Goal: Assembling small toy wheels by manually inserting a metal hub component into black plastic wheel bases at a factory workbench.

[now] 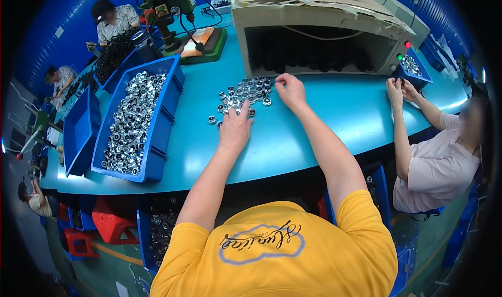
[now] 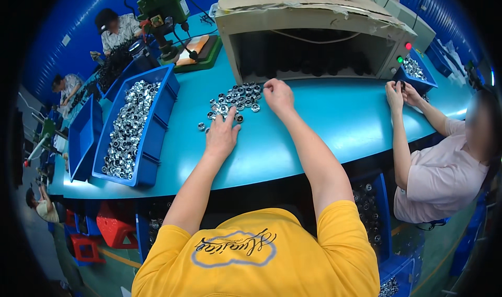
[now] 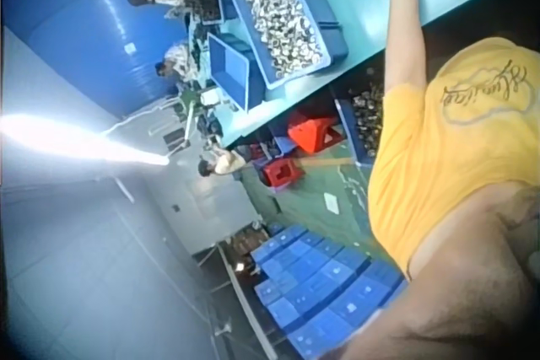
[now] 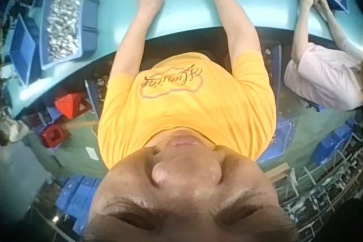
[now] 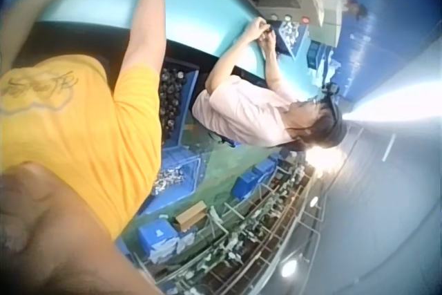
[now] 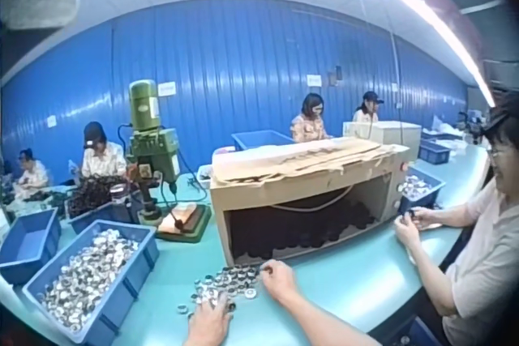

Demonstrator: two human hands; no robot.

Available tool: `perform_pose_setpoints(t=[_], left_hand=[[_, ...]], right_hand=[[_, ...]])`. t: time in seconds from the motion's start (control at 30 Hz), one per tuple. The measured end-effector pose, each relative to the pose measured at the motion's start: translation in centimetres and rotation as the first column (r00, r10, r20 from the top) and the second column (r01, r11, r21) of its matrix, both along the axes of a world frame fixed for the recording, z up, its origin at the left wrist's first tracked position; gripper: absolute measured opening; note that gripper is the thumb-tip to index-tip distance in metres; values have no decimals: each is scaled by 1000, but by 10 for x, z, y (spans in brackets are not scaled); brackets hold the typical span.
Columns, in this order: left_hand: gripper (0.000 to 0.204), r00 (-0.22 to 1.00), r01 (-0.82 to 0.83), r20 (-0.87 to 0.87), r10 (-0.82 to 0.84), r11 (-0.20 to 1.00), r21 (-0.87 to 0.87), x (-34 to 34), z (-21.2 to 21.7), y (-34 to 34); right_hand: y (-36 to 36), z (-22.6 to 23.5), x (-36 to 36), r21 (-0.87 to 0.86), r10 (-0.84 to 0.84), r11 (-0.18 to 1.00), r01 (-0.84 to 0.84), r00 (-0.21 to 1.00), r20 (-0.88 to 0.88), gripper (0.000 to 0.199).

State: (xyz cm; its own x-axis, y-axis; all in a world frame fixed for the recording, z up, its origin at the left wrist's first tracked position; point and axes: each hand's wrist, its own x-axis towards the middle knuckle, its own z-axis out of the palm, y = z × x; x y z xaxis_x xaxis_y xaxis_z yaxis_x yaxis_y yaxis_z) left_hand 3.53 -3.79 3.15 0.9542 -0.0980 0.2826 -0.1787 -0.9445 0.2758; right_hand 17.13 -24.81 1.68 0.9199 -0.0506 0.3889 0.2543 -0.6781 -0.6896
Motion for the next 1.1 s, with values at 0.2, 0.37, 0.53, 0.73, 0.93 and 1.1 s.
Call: perform_pose_setpoints(t=[0.2,0.37,0.53,0.73,0.93,1.1], left_hand=[[61,981,15,195,-15,1000,0,-7,-7,6],[43,953,68,299,-43,995,-74,-9,-7,8],[29,886,270,444,-134,927,-260,-1,-10,13],[31,938,290,332,-95,741,-606,-9,-2,11],[16,938,330,308,-159,683,-652,-15,-8,26],[13,965,160,80,-248,320,-934,-25,-20,31]], right_hand=[[-2,-4,38,-294,-156,946,138,987,-41,37],[-6,-6,47,-287,-128,950,125,992,9,28],[19,12,-3,171,204,965,-197,979,-22,21],[54,39,-91,758,726,579,-301,614,-310,18],[56,18,-114,881,758,413,-231,624,-192,18],[61,10,-117,863,777,431,-264,594,-207,20]])
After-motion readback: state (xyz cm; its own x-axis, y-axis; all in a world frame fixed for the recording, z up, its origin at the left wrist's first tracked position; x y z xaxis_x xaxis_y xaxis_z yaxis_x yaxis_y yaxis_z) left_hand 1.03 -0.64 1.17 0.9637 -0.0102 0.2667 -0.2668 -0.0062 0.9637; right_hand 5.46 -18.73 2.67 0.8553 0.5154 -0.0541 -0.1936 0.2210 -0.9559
